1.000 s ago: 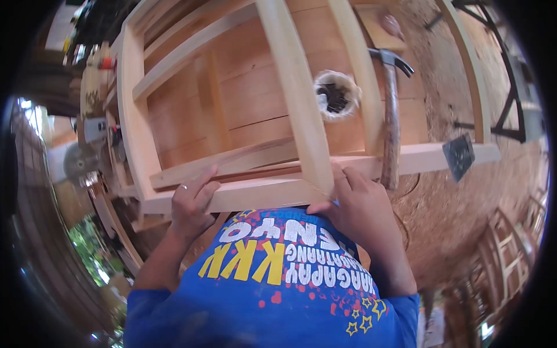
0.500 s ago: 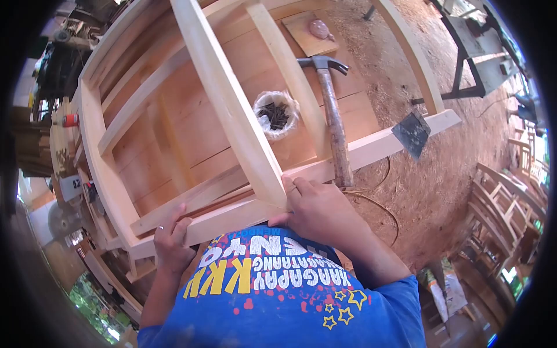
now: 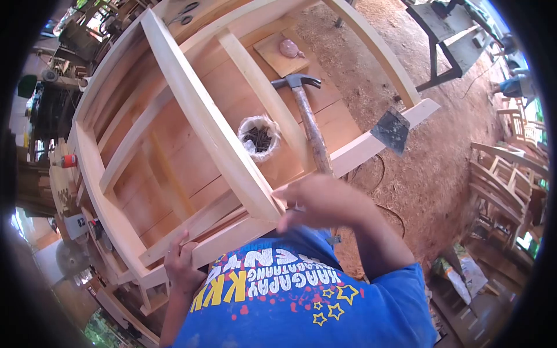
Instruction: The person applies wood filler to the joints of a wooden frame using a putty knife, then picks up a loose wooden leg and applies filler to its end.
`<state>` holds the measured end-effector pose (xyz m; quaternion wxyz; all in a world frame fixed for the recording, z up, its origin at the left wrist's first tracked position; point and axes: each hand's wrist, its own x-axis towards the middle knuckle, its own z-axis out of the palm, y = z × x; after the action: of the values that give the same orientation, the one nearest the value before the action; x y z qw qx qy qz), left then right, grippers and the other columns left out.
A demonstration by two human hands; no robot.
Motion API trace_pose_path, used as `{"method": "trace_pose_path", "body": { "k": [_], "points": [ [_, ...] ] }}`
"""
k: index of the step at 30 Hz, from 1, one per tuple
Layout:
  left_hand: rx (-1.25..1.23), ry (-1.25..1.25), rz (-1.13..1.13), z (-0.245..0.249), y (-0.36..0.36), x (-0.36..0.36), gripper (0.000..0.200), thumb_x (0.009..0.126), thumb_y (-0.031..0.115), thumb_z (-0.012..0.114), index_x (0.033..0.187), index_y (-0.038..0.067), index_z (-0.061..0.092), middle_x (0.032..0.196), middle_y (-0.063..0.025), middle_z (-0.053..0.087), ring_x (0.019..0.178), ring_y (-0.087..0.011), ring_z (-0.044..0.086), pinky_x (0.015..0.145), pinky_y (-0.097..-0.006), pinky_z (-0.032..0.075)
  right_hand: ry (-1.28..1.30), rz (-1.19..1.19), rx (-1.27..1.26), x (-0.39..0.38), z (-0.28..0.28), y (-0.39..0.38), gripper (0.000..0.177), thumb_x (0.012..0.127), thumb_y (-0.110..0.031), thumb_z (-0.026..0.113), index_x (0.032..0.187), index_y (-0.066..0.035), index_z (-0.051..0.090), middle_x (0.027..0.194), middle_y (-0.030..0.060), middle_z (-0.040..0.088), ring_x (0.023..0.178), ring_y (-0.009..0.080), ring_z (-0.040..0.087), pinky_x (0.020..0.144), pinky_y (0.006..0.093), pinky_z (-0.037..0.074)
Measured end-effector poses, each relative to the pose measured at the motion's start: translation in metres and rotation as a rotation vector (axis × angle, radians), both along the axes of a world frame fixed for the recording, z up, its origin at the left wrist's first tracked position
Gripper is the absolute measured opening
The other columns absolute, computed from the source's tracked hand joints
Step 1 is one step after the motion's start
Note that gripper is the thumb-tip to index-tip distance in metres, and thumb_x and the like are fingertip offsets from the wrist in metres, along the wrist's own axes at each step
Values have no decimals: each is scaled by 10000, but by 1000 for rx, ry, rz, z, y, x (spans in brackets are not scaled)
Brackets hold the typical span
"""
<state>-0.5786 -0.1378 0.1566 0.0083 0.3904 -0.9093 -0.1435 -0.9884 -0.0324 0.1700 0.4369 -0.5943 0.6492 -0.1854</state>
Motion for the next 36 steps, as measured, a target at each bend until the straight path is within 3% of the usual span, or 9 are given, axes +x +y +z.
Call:
{"method": "trace_pose_path", "body": {
  "k": [3,5,8,15,21,23,27,30,36],
  "points": [
    [10,-17,23,6,1,-3,402,720,301,882,1039,123,716,1346,-111,674,1035,-333,721,809,-463,549,332,-417,-89,-28,-8,-20,249,979,-296,733,1022,-51,724,914,205,726,915,409,720,801,531,559],
    [10,3,6,0,0,-1,428,729,337,885,1073,139,723,1366,-105,660,1005,-321,726,786,-460,552,796,-464,-167,-70,-27,-19,322,949,-254,768,1202,-63,712,1136,157,728,1067,400,690,913,477,569],
    [21,15,12,3,1,-6,421,729,332,885,1071,146,724,1369,-106,655,981,-321,727,788,-457,551,883,-610,-37,-123,-10,-5,541,915,-177,779,1427,-73,643,1426,159,644,1357,355,586,1159,458,465],
    [32,-32,25,-1,1,0,371,722,214,850,1064,141,725,1360,-110,649,989,-319,696,871,-477,525,762,-599,150,-189,-31,61,797,634,-100,962,1369,-105,655,1372,129,683,1356,321,590,1094,421,482],
    [45,0,41,3,0,-5,392,659,94,780,1045,143,729,1345,-107,647,968,-327,682,864,-476,523,304,-733,137,-198,17,20,448,697,-75,902,1122,-41,763,1018,160,742,987,335,721,885,410,551],
    [36,-6,46,3,1,-5,396,652,88,771,1043,145,732,1342,-106,648,966,-326,683,866,-476,523,460,-619,-142,-197,14,-12,238,801,-55,804,1038,-44,792,1007,150,733,966,340,716,877,420,556],
    [28,-20,49,-1,1,-1,400,644,91,770,1038,154,737,1338,-101,649,961,-314,685,857,-475,520,633,-347,-407,-209,-23,-86,263,885,12,656,1069,-97,809,1081,96,725,1076,329,691,929,437,539],
    [7,-55,19,3,-2,-2,363,684,236,848,1015,146,731,1344,-106,648,886,-301,697,807,-464,522,732,-149,-496,-229,-65,-129,333,904,19,608,1108,-146,813,1124,52,718,1165,294,663,966,442,525],
    [-3,29,28,3,-3,-7,384,658,150,793,1038,167,739,1326,-82,648,886,-263,698,810,-453,495,718,28,-339,-239,-87,-182,404,850,61,588,1136,-130,801,1170,49,740,1162,313,677,962,462,552]
  ]
}}
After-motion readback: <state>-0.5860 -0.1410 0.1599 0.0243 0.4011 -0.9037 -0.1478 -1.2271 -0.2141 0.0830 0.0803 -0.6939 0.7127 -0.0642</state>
